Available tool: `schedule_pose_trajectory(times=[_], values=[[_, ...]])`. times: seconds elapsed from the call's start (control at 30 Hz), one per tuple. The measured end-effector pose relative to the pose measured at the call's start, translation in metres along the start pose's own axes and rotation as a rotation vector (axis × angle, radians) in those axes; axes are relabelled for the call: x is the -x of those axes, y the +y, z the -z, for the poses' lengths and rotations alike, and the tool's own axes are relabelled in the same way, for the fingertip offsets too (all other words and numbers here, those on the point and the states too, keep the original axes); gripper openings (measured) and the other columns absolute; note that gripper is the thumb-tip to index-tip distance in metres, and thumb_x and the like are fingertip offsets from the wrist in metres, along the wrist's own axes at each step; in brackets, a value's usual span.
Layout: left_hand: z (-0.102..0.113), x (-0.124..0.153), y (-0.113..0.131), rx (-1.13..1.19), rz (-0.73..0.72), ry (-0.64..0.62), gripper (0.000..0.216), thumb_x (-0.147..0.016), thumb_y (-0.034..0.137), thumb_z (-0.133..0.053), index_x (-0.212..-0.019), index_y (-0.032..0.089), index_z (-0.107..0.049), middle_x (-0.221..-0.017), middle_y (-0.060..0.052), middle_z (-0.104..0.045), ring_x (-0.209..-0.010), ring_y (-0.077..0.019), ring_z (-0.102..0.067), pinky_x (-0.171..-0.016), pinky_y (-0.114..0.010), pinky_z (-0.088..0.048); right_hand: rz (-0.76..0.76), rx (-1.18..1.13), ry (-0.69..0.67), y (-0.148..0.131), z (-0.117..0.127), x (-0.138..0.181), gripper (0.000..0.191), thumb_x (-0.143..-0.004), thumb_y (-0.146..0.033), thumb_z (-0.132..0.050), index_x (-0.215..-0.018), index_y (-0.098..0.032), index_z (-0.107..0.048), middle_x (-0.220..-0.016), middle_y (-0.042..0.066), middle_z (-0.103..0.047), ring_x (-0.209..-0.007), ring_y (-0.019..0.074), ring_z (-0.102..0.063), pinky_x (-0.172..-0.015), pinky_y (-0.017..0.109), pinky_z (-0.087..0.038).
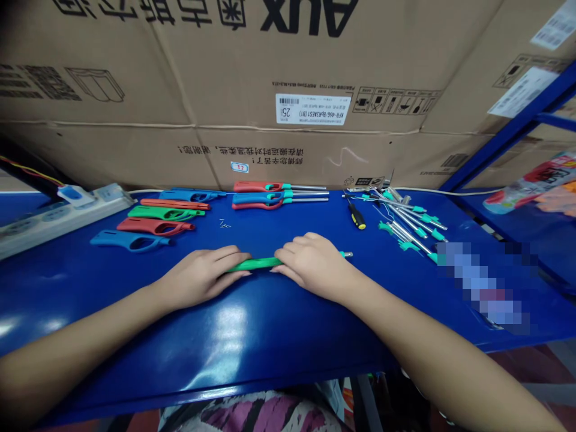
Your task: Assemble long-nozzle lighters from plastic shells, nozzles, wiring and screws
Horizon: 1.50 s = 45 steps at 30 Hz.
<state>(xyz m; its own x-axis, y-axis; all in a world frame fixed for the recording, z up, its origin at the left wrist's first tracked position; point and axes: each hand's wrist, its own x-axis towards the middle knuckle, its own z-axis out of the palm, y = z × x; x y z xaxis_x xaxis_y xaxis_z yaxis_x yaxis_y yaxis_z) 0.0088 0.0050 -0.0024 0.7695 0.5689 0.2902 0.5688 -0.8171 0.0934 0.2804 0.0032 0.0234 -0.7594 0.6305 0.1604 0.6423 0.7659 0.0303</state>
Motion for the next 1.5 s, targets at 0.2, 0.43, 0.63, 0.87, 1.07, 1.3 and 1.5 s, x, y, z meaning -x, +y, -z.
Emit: schedule_pose_trajectory(times=[0.2, 0.43, 0.63, 0.87, 1.07, 1.3, 1.5], values=[[0.006, 0.007, -0.030, 0.069, 0.042, 0.034, 0.030, -0.105, 0.036, -0.045, -0.117, 0.016, -0.064, -0.097, -0.005, -0.068, -0.081, -0.0175, -0.068, -0.069, -0.026, -0.051, -0.163, 0.051, 0.046, 0.031, 0.010, 0.007, 0.042, -0.094, -0.044, -0.064, -0.125, -0.017, -0.065, -0.118, 0.010, -0.071, -0.110, 0.0304, -0.061, -0.094, 0.043, -0.041], [0.009, 0.011, -0.042, 0.186, 0.060, 0.115, 0.024, -0.101, 0.030, -0.053, -0.110, 0.013, -0.066, -0.089, -0.006, -0.066, -0.079, -0.0162, -0.064, -0.071, -0.025, -0.050, -0.148, 0.025, 0.088, 0.059, 0.010, 0.013, 0.018, -0.099, -0.029, -0.058, -0.101, -0.018, -0.072, -0.094, 0.007, -0.076, -0.091, 0.0235, -0.066, -0.095, 0.042, -0.041], [0.005, 0.004, -0.011, 0.380, 0.096, 0.154, 0.020, -0.098, 0.029, -0.058, -0.106, 0.015, -0.070, -0.086, -0.005, -0.069, -0.075, -0.0141, -0.063, -0.070, -0.022, -0.049, 0.114, -0.008, 0.224, 0.028, 0.004, 0.002, 0.022, -0.102, -0.027, -0.052, -0.107, -0.015, -0.070, -0.092, 0.007, -0.075, -0.086, 0.0194, -0.064, -0.095, 0.040, -0.040], [0.006, -0.004, 0.006, 0.974, 0.460, -0.004, 0.036, -0.094, 0.043, -0.061, -0.074, 0.014, -0.064, -0.056, 0.003, -0.057, -0.045, -0.0065, -0.042, -0.044, -0.018, -0.034, 0.226, 0.040, 0.313, 0.009, -0.002, 0.000, 0.024, -0.104, -0.020, -0.045, -0.102, -0.011, -0.067, -0.078, 0.008, -0.070, -0.075, 0.0193, -0.056, -0.084, 0.038, -0.046], [0.008, -0.003, 0.008, 0.985, 0.461, -0.029, 0.035, -0.093, 0.042, -0.061, -0.074, 0.013, -0.065, -0.056, 0.002, -0.056, -0.046, -0.0066, -0.041, -0.043, -0.018, -0.031, 0.274, 0.107, 0.301, 0.006, -0.007, 0.003, 0.024, -0.101, -0.013, -0.046, -0.097, -0.007, -0.068, -0.074, 0.009, -0.065, -0.074, 0.0204, -0.052, -0.082, 0.039, -0.045], [0.007, 0.002, 0.013, 0.615, 0.227, 0.104, 0.019, -0.094, 0.029, -0.062, -0.092, 0.014, -0.074, -0.065, 0.002, -0.064, -0.054, -0.0075, -0.049, -0.052, -0.018, -0.037, 0.264, -0.019, 0.228, 0.004, -0.024, 0.000, 0.030, -0.103, -0.020, -0.043, -0.090, -0.009, -0.068, -0.072, 0.008, -0.060, -0.071, 0.0195, -0.049, -0.078, 0.036, -0.045], [0.004, 0.004, 0.004, 0.587, 0.176, 0.142, 0.018, -0.095, 0.029, -0.063, -0.098, 0.015, -0.073, -0.077, -0.001, -0.072, -0.061, -0.0102, -0.061, -0.057, -0.019, -0.046, 0.227, -0.083, 0.234, 0.005, -0.012, 0.000, 0.027, -0.103, -0.021, -0.044, -0.096, -0.010, -0.068, -0.077, 0.010, -0.065, -0.074, 0.0202, -0.054, -0.079, 0.036, -0.045]])
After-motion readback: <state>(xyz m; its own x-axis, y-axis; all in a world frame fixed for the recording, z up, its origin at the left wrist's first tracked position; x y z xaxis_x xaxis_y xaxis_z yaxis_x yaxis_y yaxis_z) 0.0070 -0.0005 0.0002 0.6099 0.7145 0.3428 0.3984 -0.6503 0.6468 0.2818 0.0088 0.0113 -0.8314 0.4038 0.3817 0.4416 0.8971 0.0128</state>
